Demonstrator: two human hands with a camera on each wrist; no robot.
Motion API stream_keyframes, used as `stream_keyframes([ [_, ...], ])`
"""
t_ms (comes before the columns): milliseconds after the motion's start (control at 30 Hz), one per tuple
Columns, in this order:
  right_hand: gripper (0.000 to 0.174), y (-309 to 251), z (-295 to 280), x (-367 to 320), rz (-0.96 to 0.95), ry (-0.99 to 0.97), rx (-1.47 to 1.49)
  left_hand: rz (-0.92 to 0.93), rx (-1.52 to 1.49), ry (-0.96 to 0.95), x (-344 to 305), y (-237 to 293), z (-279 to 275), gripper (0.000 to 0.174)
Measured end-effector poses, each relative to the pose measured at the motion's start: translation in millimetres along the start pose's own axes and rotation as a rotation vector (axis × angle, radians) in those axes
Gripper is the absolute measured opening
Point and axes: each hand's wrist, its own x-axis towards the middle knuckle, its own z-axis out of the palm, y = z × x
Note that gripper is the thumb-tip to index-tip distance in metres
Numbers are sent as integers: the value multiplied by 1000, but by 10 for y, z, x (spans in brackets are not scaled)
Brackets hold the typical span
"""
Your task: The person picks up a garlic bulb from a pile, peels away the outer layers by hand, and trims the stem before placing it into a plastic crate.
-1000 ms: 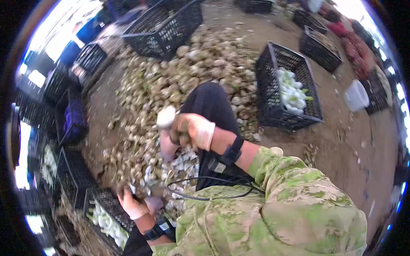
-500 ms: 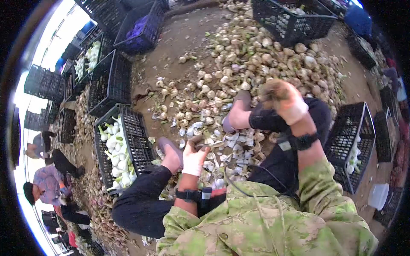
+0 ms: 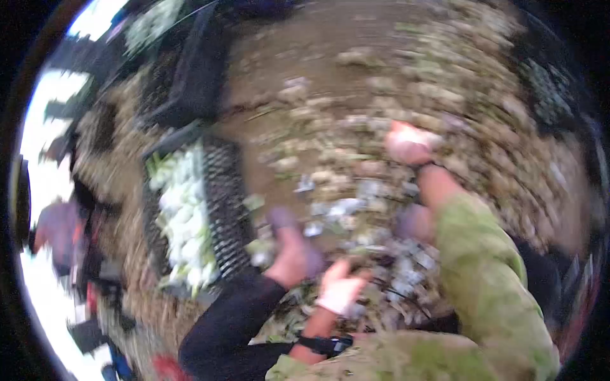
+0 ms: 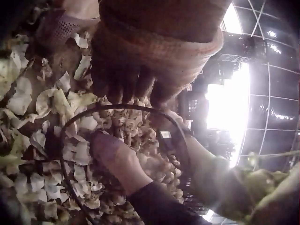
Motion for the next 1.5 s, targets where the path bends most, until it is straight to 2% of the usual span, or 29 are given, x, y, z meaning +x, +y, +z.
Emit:
stream_keyframes([
  [33,23,169,136,79,-86,-11,4,31,35,-48,72,-47,-6,40],
  [100,24,419,425,300,-145,-81,-5,-163,-73,-63,26,4,-77,42],
  [133,25,592,653,487,-158,-107,-30,-253,27,-99,79,-31,-76,41],
  [167,26,757,797,631,-157,-135,-63,-127,-120,161,61,-168,107,40],
  [233,27,811,849,712,-151,-158,-32,2,-235,199,49,-254,122,39],
  [300,29,961,690,496,-127,-136,135,-13,-176,356,63,-75,9,36],
  [333,30,795,540,237,-113,-135,312,-26,-207,419,28,29,-116,34],
  [367,30,598,327,-87,-82,-167,490,-87,35,415,154,-159,-58,40],
  [400,31,385,104,-463,-35,-218,672,75,-56,574,-3,9,-209,40],
  [500,34,-124,-184,-1543,-146,-480,1332,224,-1003,297,87,-21,17,59],
  [533,34,-157,-10,-1739,-268,-654,1580,208,-1105,202,-65,154,-209,70],
  [567,47,-691,-497,-2113,-15,-731,2023,303,-1019,154,-142,206,-269,76],
  [600,64,-825,-502,-2352,-137,-617,2047,401,-936,112,-230,262,-327,83],
  [633,75,-1137,-859,-2521,105,-659,2009,590,-678,113,-340,210,-272,84],
  [700,72,-1301,-1087,-2733,-8,-681,2074,561,-779,100,-585,316,-240,79],
  [733,72,-1284,-1229,-2865,-43,-670,2082,645,-575,224,-727,364,-239,75],
  [800,60,-1307,-1410,-2970,-44,-543,1750,753,-306,459,-904,448,-286,66],
  [833,60,-1306,-1454,-3002,-62,-532,1747,831,-77,561,-1055,547,-363,60],
  [933,40,-1318,-1499,-3095,-74,-284,1272,813,343,677,-1320,632,-306,60],
  [967,40,-1364,-1488,-3143,-76,-284,1276,819,414,701,-1383,636,-245,62],
  [1067,30,-1513,-1437,-3189,17,-272,1629,791,499,733,-1466,618,-173,63],
  [1100,23,-1435,-1384,-3161,-44,-282,1473,788,515,741,-1474,608,-198,63],
  [1133,22,-1303,-1261,-3119,-59,-361,1691,736,557,720,-1504,625,-187,63],
  [1167,21,-1369,-1304,-3131,42,-388,1749,780,615,753,-1502,622,-201,60],
  [1200,20,-1433,-1344,-3141,147,-408,1808,764,600,748,-1501,619,-210,59],
  [1333,20,-1472,-1406,-3142,246,-432,1794,795,519,718,-1475,616,-278,57],
  [1400,18,-1424,-1506,-3130,108,-454,1498,853,378,683,-1488,640,-277,54],
  [1433,21,-1420,-1550,-3180,-145,-332,1380,817,284,698,-1486,631,-260,46],
  [1500,25,-1434,-1591,-3204,-118,-306,1419,752,-380,414,-1434,569,-196,40],
])
